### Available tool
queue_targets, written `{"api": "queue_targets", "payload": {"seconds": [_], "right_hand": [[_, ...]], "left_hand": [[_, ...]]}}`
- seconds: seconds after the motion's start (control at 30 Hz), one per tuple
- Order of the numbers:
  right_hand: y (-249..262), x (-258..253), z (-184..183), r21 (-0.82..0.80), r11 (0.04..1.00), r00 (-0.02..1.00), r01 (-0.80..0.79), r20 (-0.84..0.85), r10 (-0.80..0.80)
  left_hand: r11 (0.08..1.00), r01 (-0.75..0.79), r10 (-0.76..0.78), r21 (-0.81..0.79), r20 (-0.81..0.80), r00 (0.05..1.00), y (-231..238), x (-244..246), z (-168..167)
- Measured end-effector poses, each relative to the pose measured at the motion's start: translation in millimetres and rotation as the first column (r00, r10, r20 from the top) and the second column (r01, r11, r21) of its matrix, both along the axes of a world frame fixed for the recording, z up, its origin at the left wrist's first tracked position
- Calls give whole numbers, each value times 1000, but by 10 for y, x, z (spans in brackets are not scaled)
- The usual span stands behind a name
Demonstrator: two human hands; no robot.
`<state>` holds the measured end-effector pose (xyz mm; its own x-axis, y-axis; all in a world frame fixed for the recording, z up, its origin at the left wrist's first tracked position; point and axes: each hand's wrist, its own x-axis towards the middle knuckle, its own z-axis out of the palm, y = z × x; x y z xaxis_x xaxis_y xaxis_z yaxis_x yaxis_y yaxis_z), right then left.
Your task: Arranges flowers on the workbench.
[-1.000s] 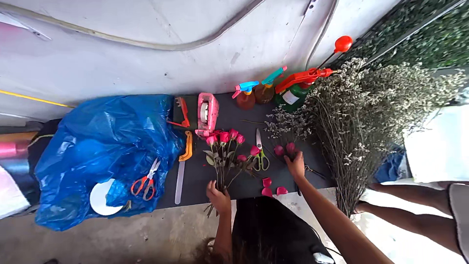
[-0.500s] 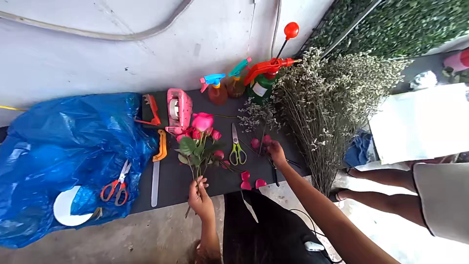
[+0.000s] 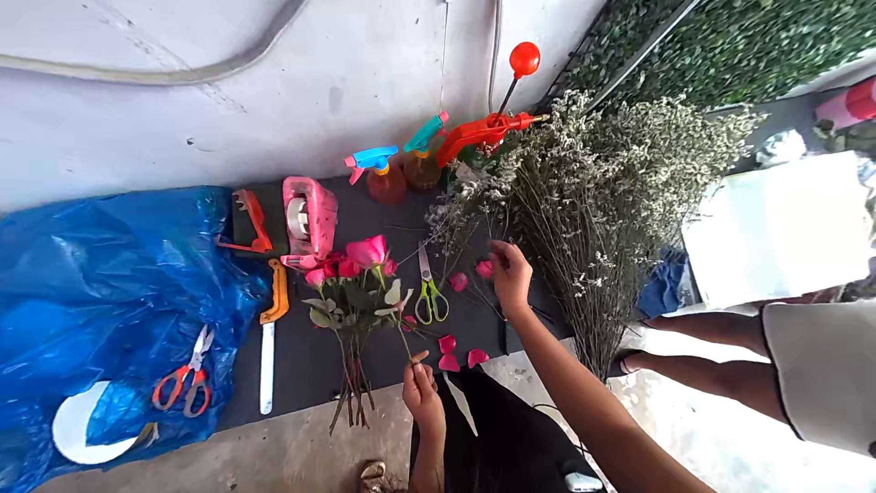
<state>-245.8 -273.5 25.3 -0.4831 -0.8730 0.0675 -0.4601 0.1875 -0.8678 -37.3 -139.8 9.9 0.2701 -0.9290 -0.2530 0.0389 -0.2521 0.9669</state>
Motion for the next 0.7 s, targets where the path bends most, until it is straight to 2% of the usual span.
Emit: {"api": "queue_targets", "payload": {"seconds": [0.07, 0.17, 0.23, 0.27, 0.33, 0.37, 0.43, 0.47, 0.5, 0.53, 0.57, 0.6, 0.63, 0.67, 0.7], "right_hand": [[-76, -23, 171, -79, 997, 997, -25, -73, 19], [-143, -38, 444, -59, 995, 994, -84, -81, 79], [1, -88, 205, 5, 998, 994, -60, -86, 60], [144, -126, -10, 114, 993, 996, -26, -82, 36], [461, -239, -414, 383, 921, 996, 70, -74, -45], [602, -264, -529, 414, 900, 989, 134, -114, -95], [842, -209, -613, 246, 935, 948, 255, -253, -192], [932, -135, -614, 152, 954, 923, 259, -330, -198], [999, -50, -587, 157, 967, 919, 199, -372, -129], [1024, 33, -562, 253, 962, 928, 100, -374, 2], [985, 98, -553, 425, 905, 934, -4, -321, 155], [892, 136, -581, 610, 788, 933, -81, -232, 275], [795, 153, -660, 719, 687, 931, -107, -170, 323], [717, 162, -747, 756, 648, 929, -91, -170, 329], [642, 172, -789, 757, 649, 923, -72, -196, 332]], "left_hand": [[1000, 5, -5, 18, -6, 1000, -6, -3, -29], [1000, -11, 12, 6, -60, 998, -14, 2, 7], [999, -10, 6, -35, -86, 996, -23, 0, 25], [999, -4, 0, -51, -92, 996, -18, -3, 39], [998, -5, -1, -65, -95, 995, 11, -17, 51], [997, -4, -3, -72, -96, 995, 24, -19, 43], [997, -7, 0, -75, -92, 996, 61, -23, 14], [998, -8, 2, -67, -89, 996, 90, -15, 3], [998, -12, 7, -59, -86, 996, 119, -5, -13], [999, -13, 9, -52, -81, 997, 143, 6, -33], [999, -11, 7, -47, -78, 997, 151, 11, -50], [999, -9, 5, -43, -76, 997, 149, 8, -61], [999, -6, 3, -39, -74, 997, 146, 1, -64], [999, -7, 4, -41, -75, 997, 144, -11, -68], [999, -11, 7, -52, -75, 997, 136, -22, -71]]}}
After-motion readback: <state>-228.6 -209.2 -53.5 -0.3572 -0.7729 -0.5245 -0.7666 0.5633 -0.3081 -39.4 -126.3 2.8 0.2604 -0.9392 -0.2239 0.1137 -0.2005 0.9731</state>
